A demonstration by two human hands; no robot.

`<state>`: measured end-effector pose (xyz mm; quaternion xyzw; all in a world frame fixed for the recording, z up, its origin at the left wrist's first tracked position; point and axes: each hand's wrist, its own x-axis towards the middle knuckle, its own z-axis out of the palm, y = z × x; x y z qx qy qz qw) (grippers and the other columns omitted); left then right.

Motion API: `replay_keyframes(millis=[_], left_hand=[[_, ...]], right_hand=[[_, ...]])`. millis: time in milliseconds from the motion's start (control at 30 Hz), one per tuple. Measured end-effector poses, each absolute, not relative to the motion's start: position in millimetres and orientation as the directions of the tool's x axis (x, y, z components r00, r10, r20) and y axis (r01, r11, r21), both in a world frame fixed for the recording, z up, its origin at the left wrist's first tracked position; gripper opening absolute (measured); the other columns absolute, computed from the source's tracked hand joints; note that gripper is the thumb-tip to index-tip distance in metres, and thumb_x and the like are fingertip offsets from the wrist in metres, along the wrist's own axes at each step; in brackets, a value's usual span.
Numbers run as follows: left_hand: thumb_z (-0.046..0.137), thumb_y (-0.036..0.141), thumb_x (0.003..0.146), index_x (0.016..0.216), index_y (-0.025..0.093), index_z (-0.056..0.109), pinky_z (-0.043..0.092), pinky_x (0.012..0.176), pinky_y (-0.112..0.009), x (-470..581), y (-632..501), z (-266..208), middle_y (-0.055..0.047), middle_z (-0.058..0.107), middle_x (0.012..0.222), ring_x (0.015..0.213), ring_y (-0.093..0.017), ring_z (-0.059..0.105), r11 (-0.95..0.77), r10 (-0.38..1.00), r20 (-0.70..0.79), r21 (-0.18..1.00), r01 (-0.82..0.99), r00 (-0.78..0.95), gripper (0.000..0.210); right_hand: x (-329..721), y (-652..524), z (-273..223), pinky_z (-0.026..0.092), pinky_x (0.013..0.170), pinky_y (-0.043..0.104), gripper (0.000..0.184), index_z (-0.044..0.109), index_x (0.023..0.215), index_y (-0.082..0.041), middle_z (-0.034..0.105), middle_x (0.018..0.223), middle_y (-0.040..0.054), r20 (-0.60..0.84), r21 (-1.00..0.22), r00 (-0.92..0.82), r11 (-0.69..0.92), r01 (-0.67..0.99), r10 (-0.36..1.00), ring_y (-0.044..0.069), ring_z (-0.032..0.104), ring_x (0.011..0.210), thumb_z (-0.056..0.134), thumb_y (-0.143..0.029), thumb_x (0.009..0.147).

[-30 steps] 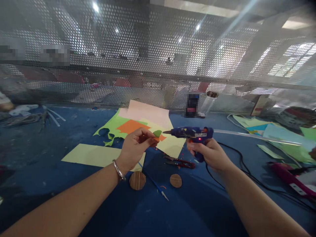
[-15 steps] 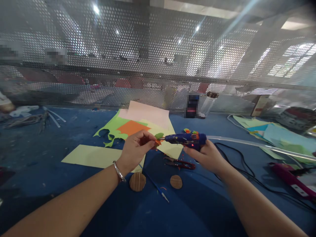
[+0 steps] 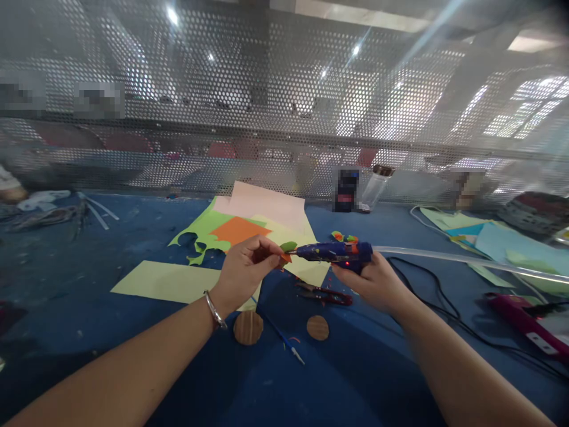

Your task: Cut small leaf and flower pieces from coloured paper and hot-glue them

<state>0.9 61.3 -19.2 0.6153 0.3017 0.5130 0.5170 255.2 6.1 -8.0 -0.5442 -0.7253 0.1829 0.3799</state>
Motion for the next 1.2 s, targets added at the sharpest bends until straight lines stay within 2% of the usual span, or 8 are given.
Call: replay_keyframes(millis=[300, 500, 700, 833, 1000, 1200], left_hand=[[0.083, 0.03, 0.077, 0.081, 0.018, 0.07, 0.057, 0.073, -0.03, 1, 63, -21, -0.003, 0.074, 0.078, 0.071, -0.015, 0.07, -0.296, 0.898, 0.335, 0.94, -0.171, 0.286, 0.019], [0.084, 0.029, 0.077, 0.082, 0.018, 0.071, 0.057, 0.074, -0.03, 1, 62, -21, -0.002, 0.074, 0.078, 0.071, -0.015, 0.069, -0.303, 0.902, 0.343, 0.936, -0.18, 0.264, 0.018], [0.084, 0.027, 0.076, 0.08, 0.018, 0.07, 0.057, 0.072, -0.029, 2, 61, -18, -0.002, 0.073, 0.076, 0.07, -0.014, 0.068, -0.316, 0.904, 0.354, 0.931, -0.184, 0.239, 0.017], [0.083, 0.026, 0.076, 0.079, 0.019, 0.067, 0.057, 0.072, -0.029, 3, 59, -17, 0.0, 0.071, 0.077, 0.071, -0.014, 0.068, -0.315, 0.912, 0.351, 0.931, -0.183, 0.215, 0.019], [0.086, 0.026, 0.074, 0.081, 0.02, 0.062, 0.057, 0.066, -0.028, 5, 55, -10, 0.003, 0.065, 0.073, 0.067, -0.014, 0.067, -0.294, 0.919, 0.341, 0.927, -0.233, 0.198, 0.026], [0.085, 0.023, 0.074, 0.092, 0.02, 0.068, 0.054, 0.064, -0.026, 7, 54, -9, 0.003, 0.065, 0.072, 0.066, -0.012, 0.063, -0.198, 0.94, 0.256, 0.947, -0.252, 0.227, 0.025]], right_hand=[[255, 6, -9, 0.053, 0.064, 0.03, 0.013, 0.072, 0.076, -0.019, 0.065, 0.064, 0.0, 0.35, -0.688, -0.095, 0.324, 0.65, 0.932, 0.02, 0.062, 0.068, 0.062, -0.025, 0.082], [257, 6, -10, 0.053, 0.06, 0.03, 0.012, 0.073, 0.076, -0.02, 0.063, 0.059, 0.0001, 0.358, -0.681, -0.088, 0.324, 0.657, 0.93, 0.021, 0.063, 0.066, 0.064, -0.026, 0.082], [258, 7, -8, 0.054, 0.061, 0.032, 0.013, 0.074, 0.08, -0.022, 0.064, 0.061, 0.0013, 0.358, -0.659, -0.089, 0.32, 0.681, 0.929, 0.023, 0.064, 0.069, 0.064, -0.029, 0.083], [259, 7, -6, 0.051, 0.06, 0.033, 0.019, 0.073, 0.076, -0.021, 0.065, 0.064, 0.0026, 0.346, -0.661, -0.073, 0.298, 0.688, 0.935, 0.022, 0.062, 0.066, 0.062, -0.036, 0.083], [265, 11, -7, 0.045, 0.053, 0.03, 0.033, 0.065, 0.062, -0.019, 0.059, 0.054, 0.0018, 0.253, -0.681, -0.026, 0.197, 0.705, 0.967, 0.017, 0.054, 0.053, 0.062, -0.045, 0.083], [284, 23, -8, 0.045, 0.05, 0.027, 0.051, 0.056, 0.051, -0.018, 0.058, 0.047, 0.0027, 0.023, -0.783, 0.025, 0.003, 0.621, 0.999, 0.014, 0.053, 0.046, 0.067, -0.056, 0.084]])
